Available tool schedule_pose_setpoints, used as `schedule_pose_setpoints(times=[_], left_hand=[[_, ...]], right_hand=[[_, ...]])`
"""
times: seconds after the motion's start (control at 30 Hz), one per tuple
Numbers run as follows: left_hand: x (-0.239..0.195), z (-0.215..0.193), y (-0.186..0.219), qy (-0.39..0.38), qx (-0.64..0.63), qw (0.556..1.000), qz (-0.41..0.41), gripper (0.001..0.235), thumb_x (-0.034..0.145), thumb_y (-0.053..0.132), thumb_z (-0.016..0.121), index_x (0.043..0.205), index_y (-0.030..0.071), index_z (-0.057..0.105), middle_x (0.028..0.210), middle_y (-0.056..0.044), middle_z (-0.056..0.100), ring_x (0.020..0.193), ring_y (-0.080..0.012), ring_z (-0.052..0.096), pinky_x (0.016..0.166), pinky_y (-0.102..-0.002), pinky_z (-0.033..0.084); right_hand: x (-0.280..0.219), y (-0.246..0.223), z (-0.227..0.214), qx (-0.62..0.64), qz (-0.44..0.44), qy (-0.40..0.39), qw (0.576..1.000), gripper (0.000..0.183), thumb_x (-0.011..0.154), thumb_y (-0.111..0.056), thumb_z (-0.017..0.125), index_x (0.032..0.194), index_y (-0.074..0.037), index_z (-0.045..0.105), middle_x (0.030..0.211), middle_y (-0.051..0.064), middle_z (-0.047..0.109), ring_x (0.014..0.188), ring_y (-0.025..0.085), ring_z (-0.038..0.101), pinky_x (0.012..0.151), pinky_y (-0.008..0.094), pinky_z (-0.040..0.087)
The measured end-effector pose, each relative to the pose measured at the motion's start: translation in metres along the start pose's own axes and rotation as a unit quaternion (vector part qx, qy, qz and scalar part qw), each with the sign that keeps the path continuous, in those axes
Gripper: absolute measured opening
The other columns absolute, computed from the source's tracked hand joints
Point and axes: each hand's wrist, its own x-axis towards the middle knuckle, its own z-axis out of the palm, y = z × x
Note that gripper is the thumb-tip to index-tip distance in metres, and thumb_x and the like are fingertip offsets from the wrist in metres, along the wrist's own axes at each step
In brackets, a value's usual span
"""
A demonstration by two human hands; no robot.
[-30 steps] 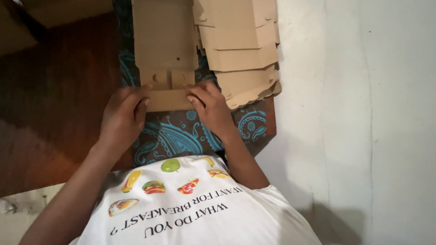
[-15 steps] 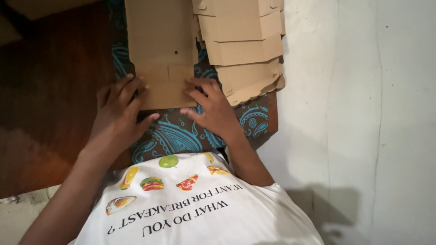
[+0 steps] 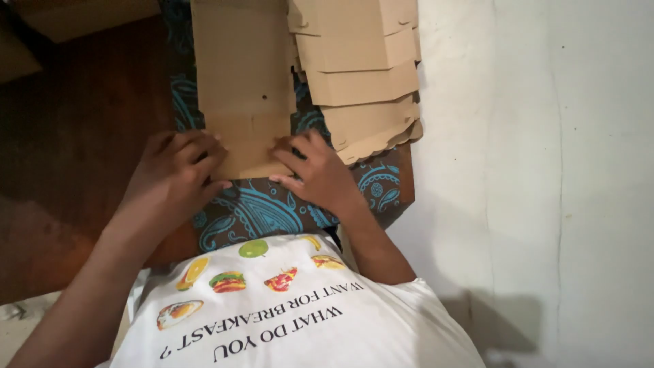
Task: Assembling cardboard boxes by folding flat sheets and tucking in tabs.
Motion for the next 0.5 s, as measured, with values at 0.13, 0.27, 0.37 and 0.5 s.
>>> schedule_pose_setpoints(times=[0.13,0.27,0.37,0.5], left_hand=[[0.0,-0.002,0.001,0.026,-0.004,0.999,0.021,0.036,0.086,0.041,0.08,0.11,0.016,0.077,0.117,-0.005,0.071,0.127,-0.0233,0.062,0.108,-0.044,0.046],[0.002,-0.002,-0.012,0.019,-0.043,0.997,0.064,0.054,0.078,0.04,0.08,0.123,0.013,0.068,0.125,-0.004,0.068,0.124,-0.0253,0.062,0.105,-0.045,0.047],[0.006,-0.002,-0.012,0.068,-0.033,0.993,0.089,0.045,0.077,0.035,0.081,0.115,0.013,0.073,0.114,-0.003,0.072,0.112,-0.0266,0.067,0.099,-0.041,0.051],[-0.003,0.019,-0.008,0.016,0.059,0.997,0.057,0.042,0.087,0.053,0.07,0.113,0.021,0.074,0.116,-0.001,0.071,0.128,-0.0222,0.061,0.107,-0.042,0.048]], right_hand=[[-0.003,-0.001,0.009,-0.087,-0.038,0.023,0.995,0.026,0.101,-0.031,0.062,0.111,-0.008,0.071,0.095,0.013,0.059,0.09,0.037,0.062,0.08,0.043,0.059],[0.01,-0.01,-0.01,-0.106,-0.025,-0.012,0.994,0.017,0.102,-0.025,0.066,0.106,-0.009,0.07,0.105,0.014,0.064,0.081,0.034,0.057,0.074,0.039,0.051],[0.007,-0.014,-0.007,0.046,0.144,0.0,0.988,0.023,0.095,-0.018,0.072,0.112,-0.002,0.072,0.114,0.014,0.073,0.104,0.029,0.07,0.09,0.041,0.057],[0.002,-0.018,-0.009,0.154,0.237,0.043,0.958,0.018,0.089,-0.012,0.078,0.106,-0.008,0.075,0.107,0.016,0.071,0.095,0.036,0.072,0.074,0.038,0.063]])
